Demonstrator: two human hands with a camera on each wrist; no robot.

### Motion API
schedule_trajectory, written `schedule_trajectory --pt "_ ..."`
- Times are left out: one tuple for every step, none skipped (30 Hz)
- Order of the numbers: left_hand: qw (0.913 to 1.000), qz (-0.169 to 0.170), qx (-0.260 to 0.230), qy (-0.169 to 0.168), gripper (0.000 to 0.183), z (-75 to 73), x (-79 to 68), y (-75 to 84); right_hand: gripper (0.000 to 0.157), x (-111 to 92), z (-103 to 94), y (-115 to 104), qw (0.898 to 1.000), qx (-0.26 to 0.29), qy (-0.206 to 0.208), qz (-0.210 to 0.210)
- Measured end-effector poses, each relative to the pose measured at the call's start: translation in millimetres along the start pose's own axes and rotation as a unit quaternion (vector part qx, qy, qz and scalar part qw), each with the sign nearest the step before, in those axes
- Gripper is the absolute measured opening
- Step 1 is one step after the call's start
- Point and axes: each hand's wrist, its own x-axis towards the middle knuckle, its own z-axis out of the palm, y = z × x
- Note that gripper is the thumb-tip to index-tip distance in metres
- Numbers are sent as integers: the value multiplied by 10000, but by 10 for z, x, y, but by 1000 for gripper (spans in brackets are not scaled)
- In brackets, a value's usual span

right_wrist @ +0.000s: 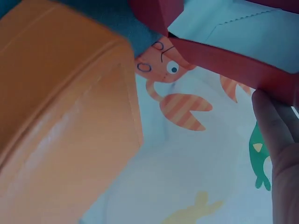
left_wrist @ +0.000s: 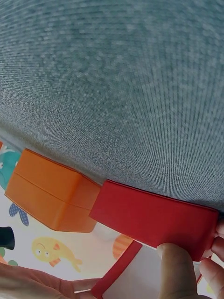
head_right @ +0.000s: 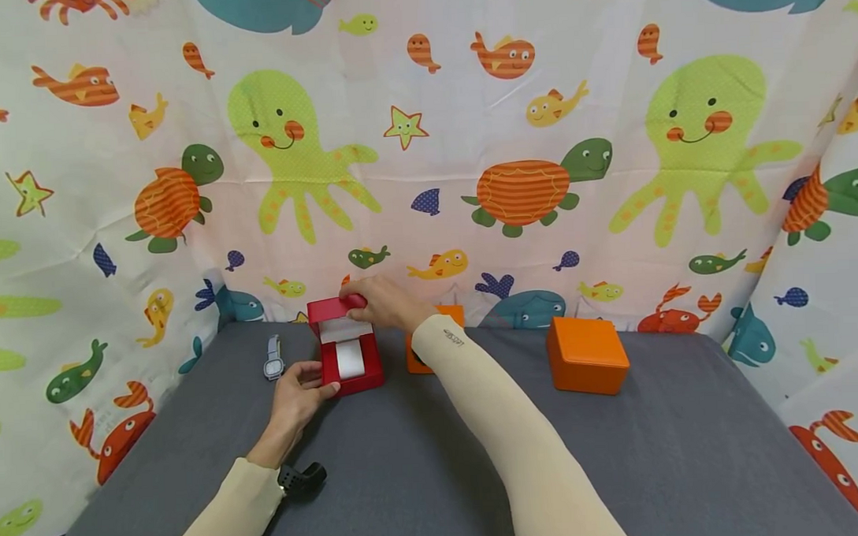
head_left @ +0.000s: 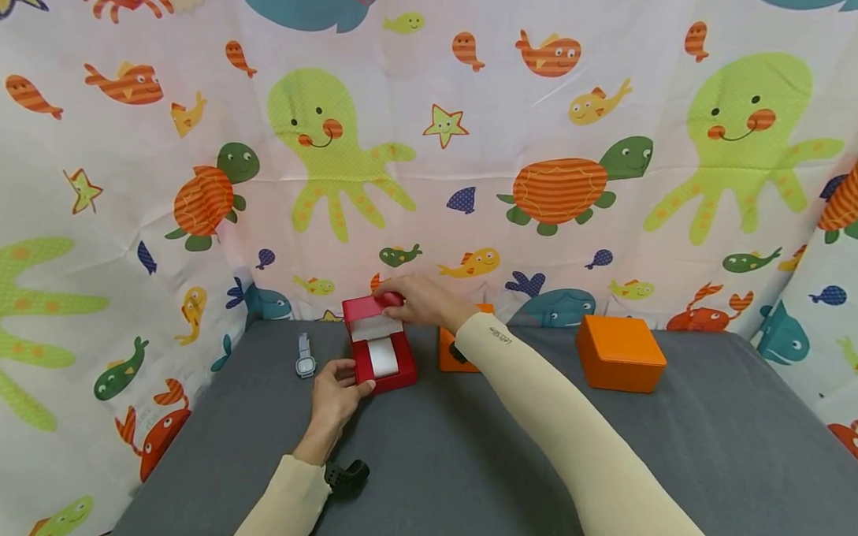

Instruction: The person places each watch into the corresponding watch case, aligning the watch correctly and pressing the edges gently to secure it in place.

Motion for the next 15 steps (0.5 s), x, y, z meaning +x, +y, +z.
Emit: schedule_trajectory --pt "10000 -1 -6 -2 51 -1 0 1 39 10 3 9 10000 80 4 27" --pt "10000 -3 -13 -3 51 -1 -2 1 40 19 5 17 9998 177 8 60" --pt "10000 -8 -19 -4 51 0 0 -1 40 30 7 25 9997 244 23 70" --pt "10000 -16 -20 -2 51 0 -1 -2 41 38 10 32 9995 310 30 93" --pt "10000 -25 -25 -3 51 0 -3 0 42 44 12 38 9992 369 38 133" --pt "10000 -13 -20 -2 50 0 -6 -1 42 53 17 43 9989 434 70 139" --pt "10000 -8 -27 1 50 -1 -8 -1 42 62 22 46 9986 495 100 162" --pt "10000 -21 -28 8 50 0 -8 2 43 73 29 50 9983 538 135 185" --pt "10000 -32 -18 22 50 0 -7 3 43 84 39 53 9979 581 164 225" --pt "10000 -36 -10 32 50 1 -6 3 44 94 49 54 9974 640 183 283" --pt "10000 -23 -6 39 51 1 -5 4 43 107 59 54 9967 699 221 342" --pt "10000 -6 3 46 51 2 -3 3 43 121 70 55 9959 769 256 395" --pt "10000 -22 3 46 51 4 2 3 43 132 80 55 9950 837 279 477" --pt "10000 -26 9 44 51 6 6 4 43 141 88 55 9939 907 307 550" --pt "10000 -16 11 42 51 9 12 2 43 148 97 55 9929 960 338 614"
